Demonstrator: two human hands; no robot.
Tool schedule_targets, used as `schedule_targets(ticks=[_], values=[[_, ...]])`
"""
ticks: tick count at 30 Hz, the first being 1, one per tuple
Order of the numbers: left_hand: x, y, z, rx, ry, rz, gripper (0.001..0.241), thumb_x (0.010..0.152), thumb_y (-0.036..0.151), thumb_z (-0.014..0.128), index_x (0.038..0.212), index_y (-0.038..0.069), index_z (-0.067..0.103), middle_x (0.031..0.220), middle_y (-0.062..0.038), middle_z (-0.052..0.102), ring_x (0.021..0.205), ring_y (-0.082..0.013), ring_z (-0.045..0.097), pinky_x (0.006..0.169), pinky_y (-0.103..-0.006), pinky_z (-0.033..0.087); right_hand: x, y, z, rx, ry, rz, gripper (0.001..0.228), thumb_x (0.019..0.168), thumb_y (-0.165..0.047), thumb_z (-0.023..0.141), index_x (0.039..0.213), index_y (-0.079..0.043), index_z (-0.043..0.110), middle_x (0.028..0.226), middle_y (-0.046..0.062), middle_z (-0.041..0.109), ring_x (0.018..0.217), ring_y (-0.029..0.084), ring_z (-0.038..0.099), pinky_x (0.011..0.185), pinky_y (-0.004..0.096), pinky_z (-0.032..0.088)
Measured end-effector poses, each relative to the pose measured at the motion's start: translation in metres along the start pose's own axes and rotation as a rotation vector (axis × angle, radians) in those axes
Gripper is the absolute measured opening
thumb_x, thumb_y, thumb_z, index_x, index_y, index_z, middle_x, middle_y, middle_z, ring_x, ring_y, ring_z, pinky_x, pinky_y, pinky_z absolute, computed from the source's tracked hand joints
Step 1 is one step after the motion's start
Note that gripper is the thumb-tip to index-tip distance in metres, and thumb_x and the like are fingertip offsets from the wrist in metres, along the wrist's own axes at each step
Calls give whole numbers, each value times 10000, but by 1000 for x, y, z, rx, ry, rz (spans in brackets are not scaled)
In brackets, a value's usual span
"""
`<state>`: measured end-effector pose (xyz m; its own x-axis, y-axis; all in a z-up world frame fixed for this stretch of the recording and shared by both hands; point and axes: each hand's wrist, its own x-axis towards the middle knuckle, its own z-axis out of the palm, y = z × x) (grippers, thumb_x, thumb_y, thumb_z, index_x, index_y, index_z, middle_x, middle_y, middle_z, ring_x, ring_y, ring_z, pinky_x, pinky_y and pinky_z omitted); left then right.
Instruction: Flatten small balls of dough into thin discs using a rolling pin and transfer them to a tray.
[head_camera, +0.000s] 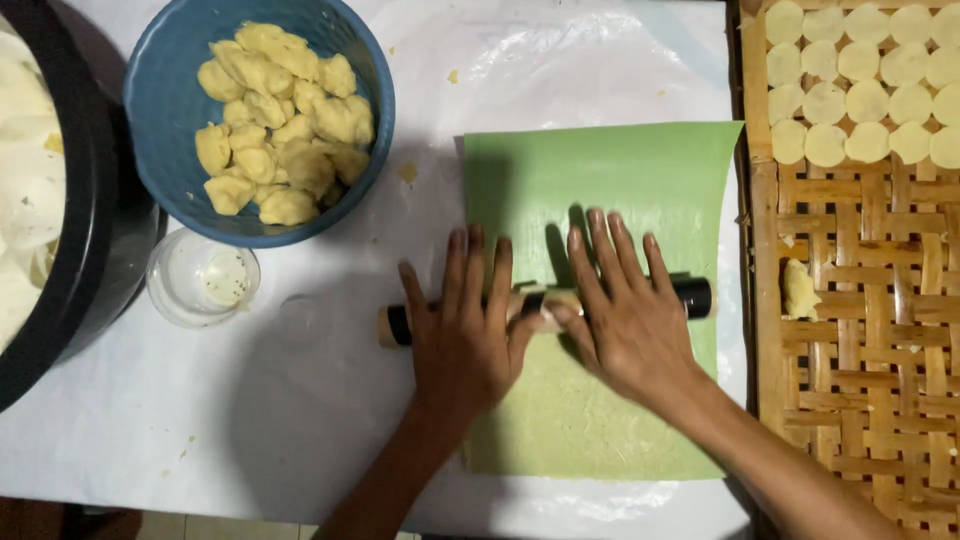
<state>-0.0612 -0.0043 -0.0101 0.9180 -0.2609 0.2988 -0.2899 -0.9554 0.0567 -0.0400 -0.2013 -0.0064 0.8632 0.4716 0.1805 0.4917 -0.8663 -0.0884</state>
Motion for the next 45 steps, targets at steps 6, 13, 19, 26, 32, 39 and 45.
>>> schedule_targets(ticks=[6, 13, 19, 26, 32, 39, 45], values=[[85, -31, 21, -36, 236, -55, 731, 1106, 578, 321, 1583, 29, 395, 1655, -265, 282, 1554, -467, 258, 1223, -690, 244, 83, 27, -14, 225, -75, 198, 728, 1089, -515, 105, 1642, -41, 77, 1679, 269, -33, 1569, 378, -56, 1279, 500, 22], [55, -32, -3, -377, 231, 151, 320, 1073, 194, 512, 1270, -20, 646, 1211, -204, 694, 1138, -371, 646, 1045, -511, 459, 125, 60, 5, 219, 293, 124, 660, 1136, -429, 202, 1443, 68, 509, 1535, 364, 404, 1467, 497, 329, 1208, 558, 300], [30, -52, 15, -79, 207, 333, 497, 913, 276, 751, 1364, 146, 590, 1070, -44, 594, 1037, -225, 631, 1022, -426, 467, 113, 83, 46, 269, 171, -66, 432, 1037, -443, 615, 1262, -83, 693, 1377, 216, 609, 1389, 420, 514, 1172, 521, 398], [-43, -18, -2, -76, 196, 315, 443, 1026, 300, 579, 1413, 92, 522, 1109, -142, 570, 1079, -307, 596, 1005, -480, 453, 10, 9, -41, 236, 332, -14, 389, 1096, -268, 542, 1392, -35, 637, 1476, 243, 549, 1445, 419, 443, 1212, 503, 334], [-57, -4, 13, -155, 295, 214, 445, 1045, 301, 553, 1416, 57, 577, 1183, -163, 652, 1200, -315, 632, 1130, -561, 395, -62, -25, -2, 47, 153, -58, 579, 1068, -346, 453, 1545, -18, 435, 1567, 211, 471, 1503, 350, 383, 1237, 485, 259], [26, -18, 16, -28, 332, 95, 603, 1094, 450, 452, 1426, -40, 568, 1426, -251, 585, 1386, -394, 529, 1165, -595, 347, 18, 10, -5, 38, -38, -18, 693, 1106, -465, 288, 1592, 26, 331, 1614, 280, 363, 1533, 406, 277, 1242, 541, 193], [73, -29, 9, -143, 247, 52, 678, 1103, 499, 362, 1473, -51, 501, 1448, -346, 496, 1379, -523, 482, 1112, -604, 415, 76, 44, 0, 172, -160, 115, 679, 1099, -502, 259, 1620, -70, 306, 1634, 257, 277, 1564, 396, 162, 1270, 516, 100]])
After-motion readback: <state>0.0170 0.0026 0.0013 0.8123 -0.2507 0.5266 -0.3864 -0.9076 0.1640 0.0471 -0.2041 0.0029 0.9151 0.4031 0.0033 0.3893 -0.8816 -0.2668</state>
